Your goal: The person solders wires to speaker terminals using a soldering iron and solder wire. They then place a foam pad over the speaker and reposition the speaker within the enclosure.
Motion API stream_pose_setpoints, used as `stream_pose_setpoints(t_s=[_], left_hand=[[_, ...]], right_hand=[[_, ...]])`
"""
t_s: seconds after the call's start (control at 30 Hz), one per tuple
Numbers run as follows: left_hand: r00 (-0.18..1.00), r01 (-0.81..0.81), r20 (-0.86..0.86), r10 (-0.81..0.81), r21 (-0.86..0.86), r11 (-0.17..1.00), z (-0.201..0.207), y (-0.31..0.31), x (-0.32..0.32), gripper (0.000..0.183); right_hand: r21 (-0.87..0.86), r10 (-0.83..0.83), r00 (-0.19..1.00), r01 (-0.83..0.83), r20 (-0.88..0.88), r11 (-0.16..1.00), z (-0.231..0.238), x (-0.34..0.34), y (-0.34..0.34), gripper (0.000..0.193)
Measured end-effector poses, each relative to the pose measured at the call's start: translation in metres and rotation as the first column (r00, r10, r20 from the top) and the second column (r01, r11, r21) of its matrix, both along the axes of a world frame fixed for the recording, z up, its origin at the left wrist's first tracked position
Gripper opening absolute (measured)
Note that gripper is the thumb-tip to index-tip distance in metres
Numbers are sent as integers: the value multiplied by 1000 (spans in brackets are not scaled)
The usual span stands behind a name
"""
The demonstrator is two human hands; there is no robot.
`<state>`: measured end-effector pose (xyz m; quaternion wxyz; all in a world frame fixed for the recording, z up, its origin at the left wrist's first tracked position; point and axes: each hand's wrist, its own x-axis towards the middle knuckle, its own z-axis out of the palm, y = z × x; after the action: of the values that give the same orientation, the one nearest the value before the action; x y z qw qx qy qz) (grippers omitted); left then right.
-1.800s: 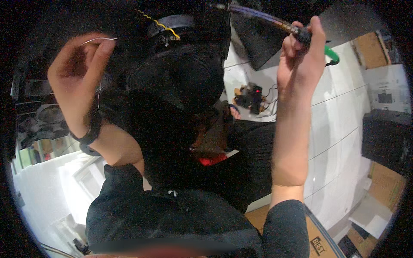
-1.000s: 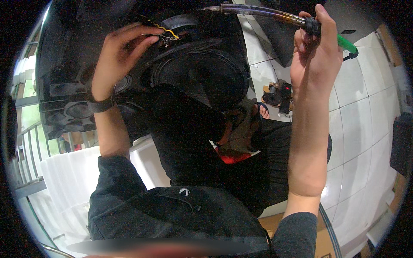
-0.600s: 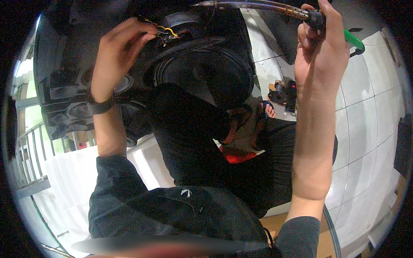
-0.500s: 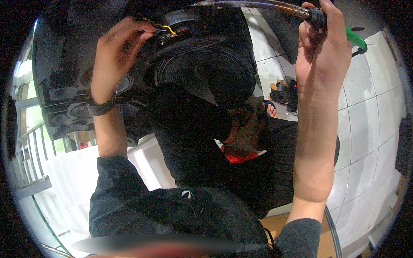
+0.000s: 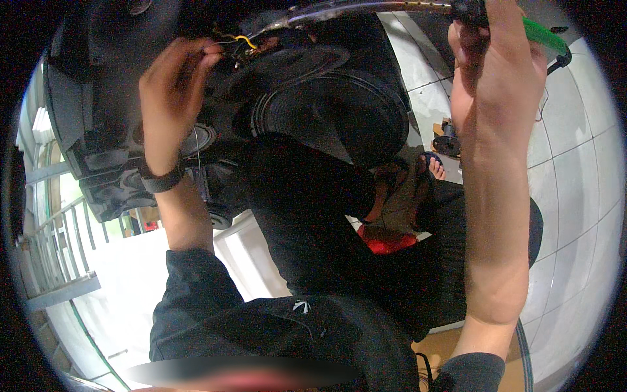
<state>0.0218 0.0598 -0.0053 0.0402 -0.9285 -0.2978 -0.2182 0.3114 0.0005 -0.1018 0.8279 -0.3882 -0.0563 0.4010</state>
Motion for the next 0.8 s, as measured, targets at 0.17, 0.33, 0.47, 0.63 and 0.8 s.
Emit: stream_pose_setpoints(t_s=[0.17, 0.33, 0.47, 0.63, 0.8], left_hand=[[1000, -1, 13, 1, -69, 998, -6, -9, 0, 13], [999, -23, 38, 27, -121, 992, -10, -13, -3, 13], [998, -10, 54, 19, -159, 987, -10, -13, -5, 13], [996, 9, 84, 5, -165, 986, -5, -15, -6, 15], [977, -163, 118, 178, -131, 978, -4, -20, -12, 21]], right_hand=[[100, -103, 940, 74, 325, 992, 7, -18, -8, 18], [93, -80, 944, 53, 320, 994, 15, -31, -15, 16], [102, -46, 949, 15, 313, 995, 14, -33, -13, 16], [87, -82, 937, 56, 340, 995, 12, -38, -8, 16], [33, -87, 934, 80, 347, 996, 17, -39, -4, 18]])
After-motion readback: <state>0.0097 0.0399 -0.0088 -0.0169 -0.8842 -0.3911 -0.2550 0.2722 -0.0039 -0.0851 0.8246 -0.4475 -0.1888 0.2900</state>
